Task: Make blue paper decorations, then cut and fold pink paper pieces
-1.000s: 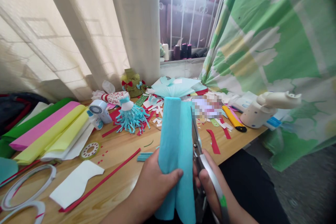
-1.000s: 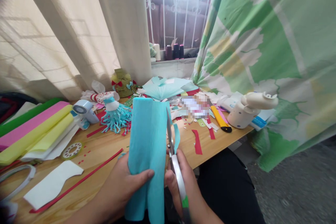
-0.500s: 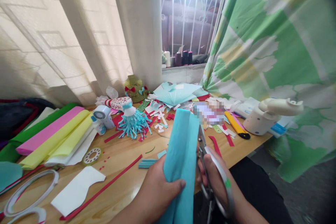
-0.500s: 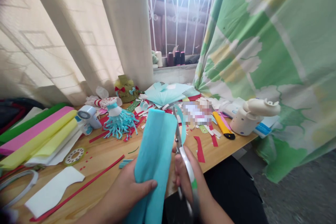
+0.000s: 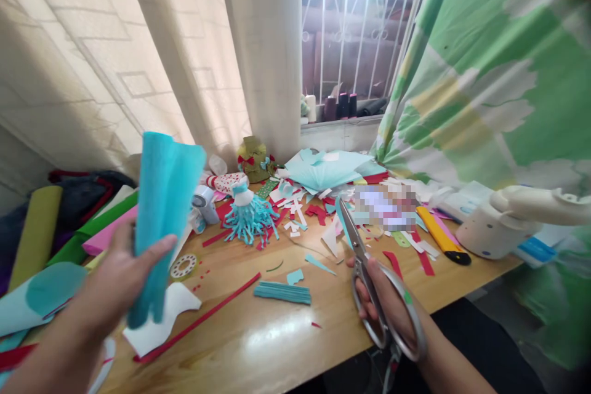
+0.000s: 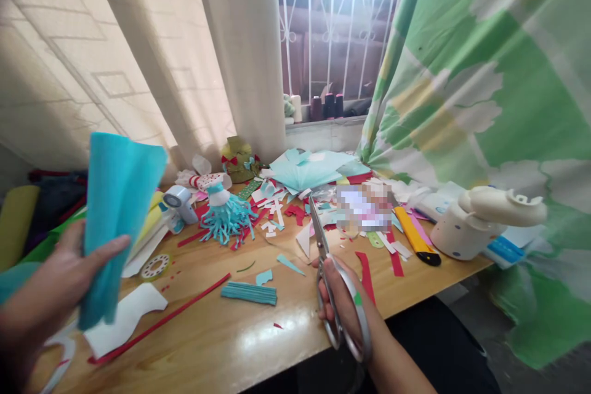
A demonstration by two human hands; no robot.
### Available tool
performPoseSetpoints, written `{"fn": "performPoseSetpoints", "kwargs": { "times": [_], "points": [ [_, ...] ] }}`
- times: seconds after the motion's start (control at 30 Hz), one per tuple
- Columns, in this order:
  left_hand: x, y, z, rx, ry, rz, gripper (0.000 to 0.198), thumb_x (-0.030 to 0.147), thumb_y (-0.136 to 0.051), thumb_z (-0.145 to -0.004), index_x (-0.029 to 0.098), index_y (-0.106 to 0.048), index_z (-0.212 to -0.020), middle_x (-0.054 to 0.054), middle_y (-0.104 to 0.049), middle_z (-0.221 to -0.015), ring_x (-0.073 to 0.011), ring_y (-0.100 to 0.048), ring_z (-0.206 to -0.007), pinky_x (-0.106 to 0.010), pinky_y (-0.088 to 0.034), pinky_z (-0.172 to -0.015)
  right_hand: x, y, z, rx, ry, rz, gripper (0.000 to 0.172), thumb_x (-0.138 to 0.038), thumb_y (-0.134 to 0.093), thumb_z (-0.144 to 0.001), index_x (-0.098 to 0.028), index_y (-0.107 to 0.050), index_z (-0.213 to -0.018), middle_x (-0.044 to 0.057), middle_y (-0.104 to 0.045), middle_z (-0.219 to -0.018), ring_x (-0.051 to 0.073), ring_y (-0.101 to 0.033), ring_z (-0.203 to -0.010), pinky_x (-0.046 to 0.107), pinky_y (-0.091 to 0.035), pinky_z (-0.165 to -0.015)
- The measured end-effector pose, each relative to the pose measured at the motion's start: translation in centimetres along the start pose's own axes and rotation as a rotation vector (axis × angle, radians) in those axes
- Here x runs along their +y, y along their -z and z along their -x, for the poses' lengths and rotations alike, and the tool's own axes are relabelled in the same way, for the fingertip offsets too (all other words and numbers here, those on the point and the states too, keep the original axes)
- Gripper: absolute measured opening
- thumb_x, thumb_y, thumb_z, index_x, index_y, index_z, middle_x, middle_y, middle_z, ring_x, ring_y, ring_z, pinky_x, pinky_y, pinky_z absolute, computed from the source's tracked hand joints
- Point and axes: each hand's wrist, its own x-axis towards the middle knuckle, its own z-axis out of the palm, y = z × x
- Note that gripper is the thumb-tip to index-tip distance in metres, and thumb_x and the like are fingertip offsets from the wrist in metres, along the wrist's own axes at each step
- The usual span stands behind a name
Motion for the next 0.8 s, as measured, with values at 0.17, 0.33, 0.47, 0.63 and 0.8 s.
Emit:
{"fn": "performPoseSetpoints", "kwargs": {
  "times": [0.17, 0.33, 0.47, 0.63, 0.8],
  "points": [
    [-2.7, 4.3, -6.6, 0.219, 0.04, -0.543, 0.068, 0.034, -0.056, -0.076, 0.014, -0.028, -0.134, -0.012, -0.04, -0.137, -0.0417, -0.039, -0.123, -0.052, -0.035, -0.098, -0.3, 0.5, -0.1, -0.074, -0.007, -0.051, 0.051, -0.064, -0.049, -0.08, -0.018, -0.051, -0.104, -0.011, -0.042, -0.051, 0.003, -0.032, -0.033, 0.019, -0.043, -0.041],
    [-1.5, 2.2, -5.5, 0.195, -0.348, -0.539, 0.039, 0.034, -0.056, -0.075, 0.015, -0.054, -0.109, -0.01, -0.04, -0.14, -0.0505, -0.022, -0.128, -0.069, -0.012, -0.098, -1.3, 2.2, 0.7, -0.174, 0.005, -0.146, 0.051, -0.063, -0.046, -0.082, -0.02, -0.051, -0.108, -0.009, -0.045, -0.055, 0.004, -0.033, -0.034, 0.023, -0.045, -0.046],
    [1.3, -4.4, -0.6, -0.087, -0.57, -0.439, 0.026, 0.033, -0.054, -0.079, 0.019, -0.062, -0.099, -0.004, -0.063, -0.105, -0.0244, -0.054, -0.106, -0.037, -0.036, -0.099, -2.2, 4.0, 1.1, -0.238, 0.014, -0.145, 0.048, -0.061, -0.046, -0.083, -0.021, -0.051, -0.109, -0.008, -0.045, -0.056, 0.004, -0.032, -0.034, 0.023, -0.041, -0.044],
    [5.0, -14.9, 4.1, -0.592, -0.479, 0.021, 0.026, 0.028, -0.061, -0.074, 0.021, -0.067, -0.098, -0.007, -0.066, -0.099, -0.0152, -0.059, -0.068, -0.03, -0.048, -0.073, -2.3, 5.0, 1.7, -0.339, 0.089, -0.092, 0.045, -0.06, -0.046, -0.084, -0.022, -0.052, -0.108, -0.008, -0.046, -0.058, 0.003, -0.031, -0.034, 0.022, -0.04, -0.047],
    [8.1, -20.8, 5.1, -0.818, -0.288, 0.341, 0.075, 0.03, -0.069, -0.068, 0.025, -0.038, -0.135, -0.013, -0.051, -0.132, -0.0111, -0.062, -0.063, -0.025, -0.049, -0.056, -0.9, 4.9, 2.7, -0.551, 0.055, -0.172, 0.054, -0.067, -0.045, -0.08, -0.02, -0.053, -0.107, -0.008, -0.044, -0.058, 0.002, -0.028, -0.033, 0.023, -0.042, -0.048]
  ]
}}
